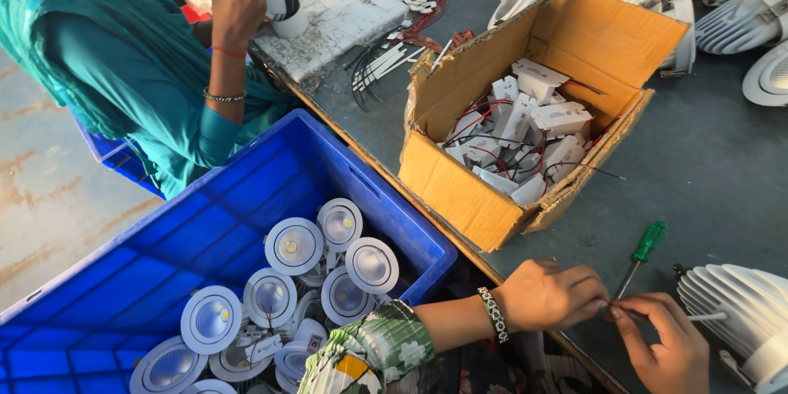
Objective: The person assembles LED downlight fixtures by connecting wires to power drivers using a screwdriver. They retrieve drivers from a cardboard box, attach red and black wires to terminals, and place completed units into a blue crate.
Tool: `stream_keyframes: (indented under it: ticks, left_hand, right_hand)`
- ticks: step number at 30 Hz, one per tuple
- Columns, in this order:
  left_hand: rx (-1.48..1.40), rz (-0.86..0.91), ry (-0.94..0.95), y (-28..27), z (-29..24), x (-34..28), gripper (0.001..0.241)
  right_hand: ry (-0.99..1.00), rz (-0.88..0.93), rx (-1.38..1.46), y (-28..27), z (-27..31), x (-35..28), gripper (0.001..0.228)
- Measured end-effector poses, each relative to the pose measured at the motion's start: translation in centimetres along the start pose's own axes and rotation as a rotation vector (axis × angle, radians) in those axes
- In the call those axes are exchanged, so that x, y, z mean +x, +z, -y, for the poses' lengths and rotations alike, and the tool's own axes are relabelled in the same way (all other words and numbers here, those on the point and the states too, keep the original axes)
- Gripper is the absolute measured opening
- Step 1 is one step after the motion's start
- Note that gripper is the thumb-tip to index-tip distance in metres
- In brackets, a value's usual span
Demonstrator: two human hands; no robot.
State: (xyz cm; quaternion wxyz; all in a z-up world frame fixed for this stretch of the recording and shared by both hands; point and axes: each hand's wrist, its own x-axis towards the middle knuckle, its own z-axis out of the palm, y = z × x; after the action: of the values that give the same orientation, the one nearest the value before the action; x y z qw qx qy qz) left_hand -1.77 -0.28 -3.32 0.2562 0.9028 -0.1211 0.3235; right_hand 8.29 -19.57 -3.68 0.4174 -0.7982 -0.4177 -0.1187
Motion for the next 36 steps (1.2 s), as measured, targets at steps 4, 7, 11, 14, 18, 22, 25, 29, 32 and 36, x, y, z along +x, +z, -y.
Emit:
stream_keyframes:
  ticks: [4,7,11,14,18,22,25,29,32,36]
  left_hand:
    - [-0.211,0.041,-0.210,0.1,-1.3,0.3,0.018]
    - [-0.752,0.273,-0.565,1.3,-1.0,-0.1,0.022]
    - [-1.538,0.458,-1.054,6.3,2.5,-1.4,0.021]
    - [-1.753,0.577,-1.207,10.1,3.5,-2.6,0.024]
    - [-1.838,0.601,-1.211,8.6,3.5,-2.5,0.023]
    - [-1.422,0.418,-0.985,1.6,1.9,-0.1,0.022]
    - [-0.440,0.194,-0.476,-2.2,-0.4,2.5,0.015]
    - [-0.007,-0.039,0.127,-3.0,-1.6,3.9,0.020]
    - [0.037,-0.022,0.200,-2.5,-1.6,3.7,0.024]
    - [0.057,-0.027,0.225,-2.2,-1.3,3.3,0.026]
  right_hand:
    - [-0.076,-0.055,-0.096,0.4,-1.1,-0.8,0.014]
    - [-0.176,-0.085,-0.238,0.5,-2.0,-1.2,0.015]
    - [-0.393,-0.076,-0.227,-0.3,-2.1,-1.4,0.023]
    - [-0.421,-0.040,-0.228,-0.9,-1.5,-1.7,0.029]
    - [-0.394,-0.042,-0.137,-1.0,-1.3,-1.1,0.031]
    - [-0.173,-0.060,0.004,-1.4,-1.3,-1.0,0.014]
    - [0.008,-0.030,0.188,-1.8,-1.2,-0.8,0.007]
    - [0.091,0.027,0.354,-2.1,-0.8,-0.7,0.010]
    - [0.101,0.036,0.362,-2.0,-0.8,-0.7,0.011]
    - [0.087,0.072,0.344,-1.9,-0.8,-0.8,0.011]
